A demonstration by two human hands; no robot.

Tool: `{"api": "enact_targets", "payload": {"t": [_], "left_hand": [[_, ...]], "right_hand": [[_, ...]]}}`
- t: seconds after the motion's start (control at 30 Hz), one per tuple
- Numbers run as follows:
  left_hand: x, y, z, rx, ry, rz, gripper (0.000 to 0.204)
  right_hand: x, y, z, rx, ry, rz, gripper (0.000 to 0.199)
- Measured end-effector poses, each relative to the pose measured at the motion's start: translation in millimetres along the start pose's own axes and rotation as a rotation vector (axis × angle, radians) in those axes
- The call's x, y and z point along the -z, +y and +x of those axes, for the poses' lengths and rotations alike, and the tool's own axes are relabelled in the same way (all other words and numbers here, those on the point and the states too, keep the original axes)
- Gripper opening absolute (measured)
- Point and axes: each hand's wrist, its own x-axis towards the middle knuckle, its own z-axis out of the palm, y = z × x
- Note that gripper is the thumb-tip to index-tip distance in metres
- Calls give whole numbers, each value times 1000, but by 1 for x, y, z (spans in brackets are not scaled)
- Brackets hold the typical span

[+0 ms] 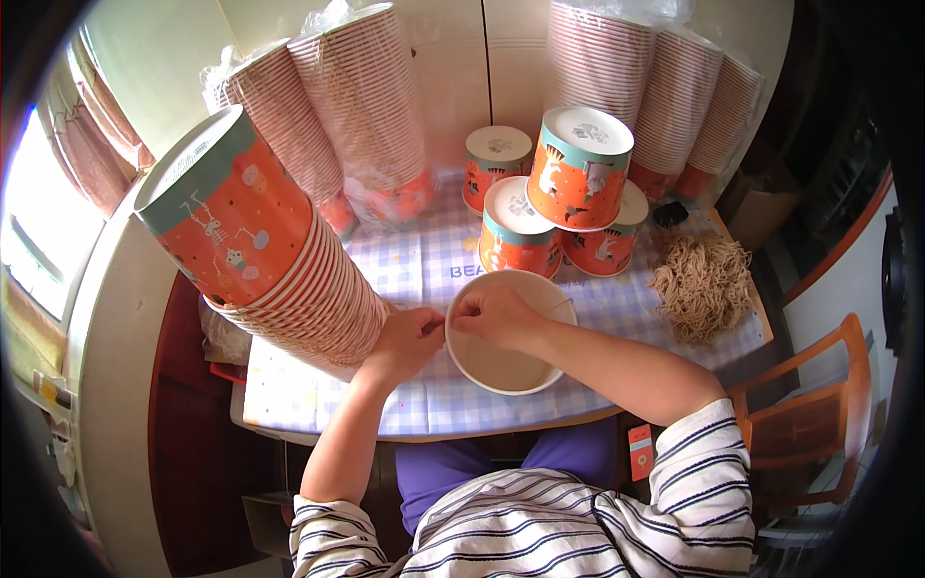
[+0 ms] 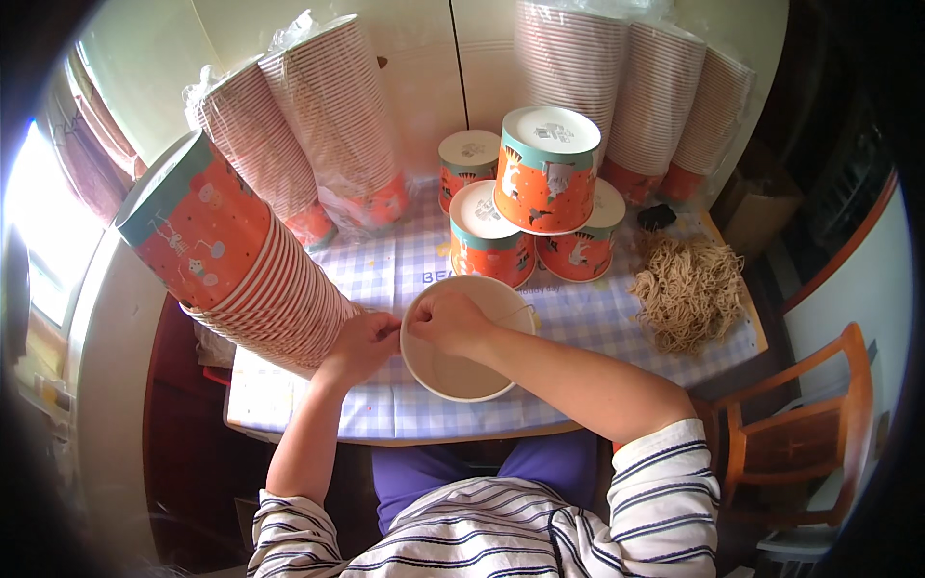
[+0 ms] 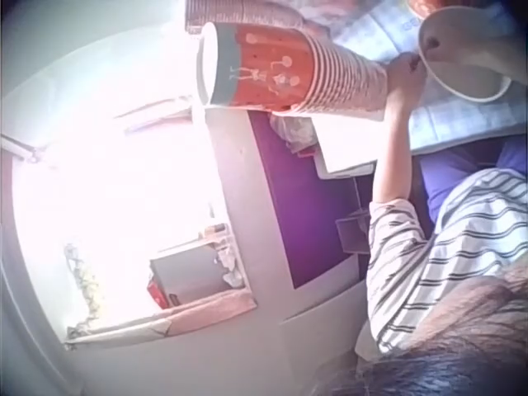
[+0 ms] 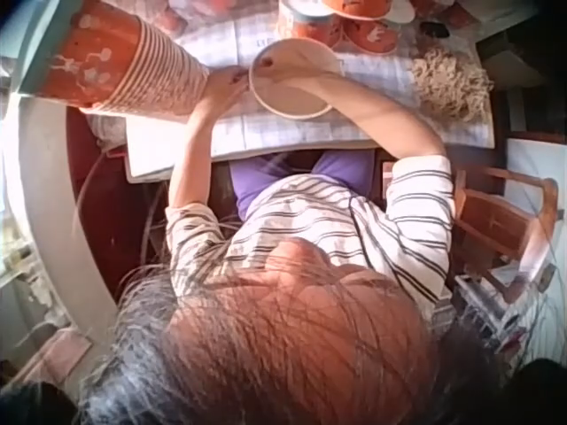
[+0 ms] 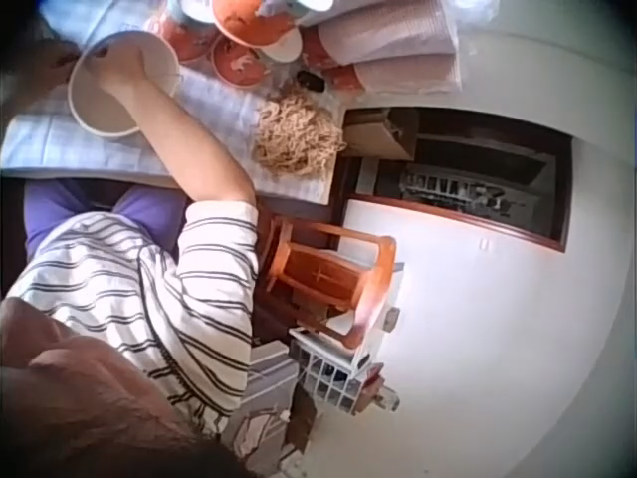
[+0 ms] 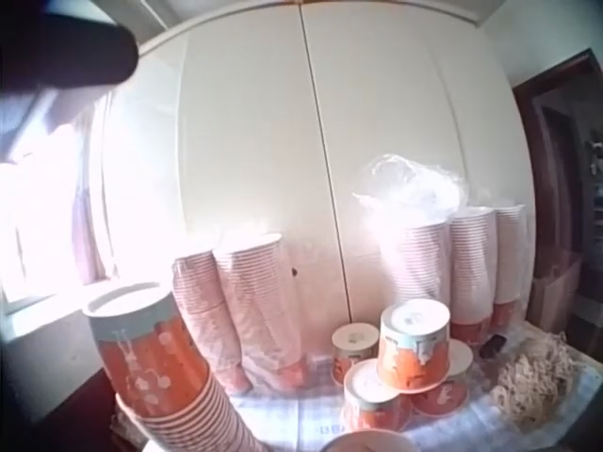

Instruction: The person is stacking paper cups and attaching strings to them as part of a manufacturing or packaging process.

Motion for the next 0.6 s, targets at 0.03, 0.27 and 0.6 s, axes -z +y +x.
{"api": "enact_targets", "payload": {"t": [0.03, 0.27, 0.6], "left_hand": [[1, 2, -2, -9, -3, 36, 21], [4, -15, -24, 254, -205, -831, 10], [-33, -26, -58, 151, -204, -1137, 8]], "right_hand": [[1, -2, -1, -7, -38, -1, 22], [20, -46, -46, 55, -329, -343, 45], [50, -36, -62, 218, -405, -514, 43]]}}
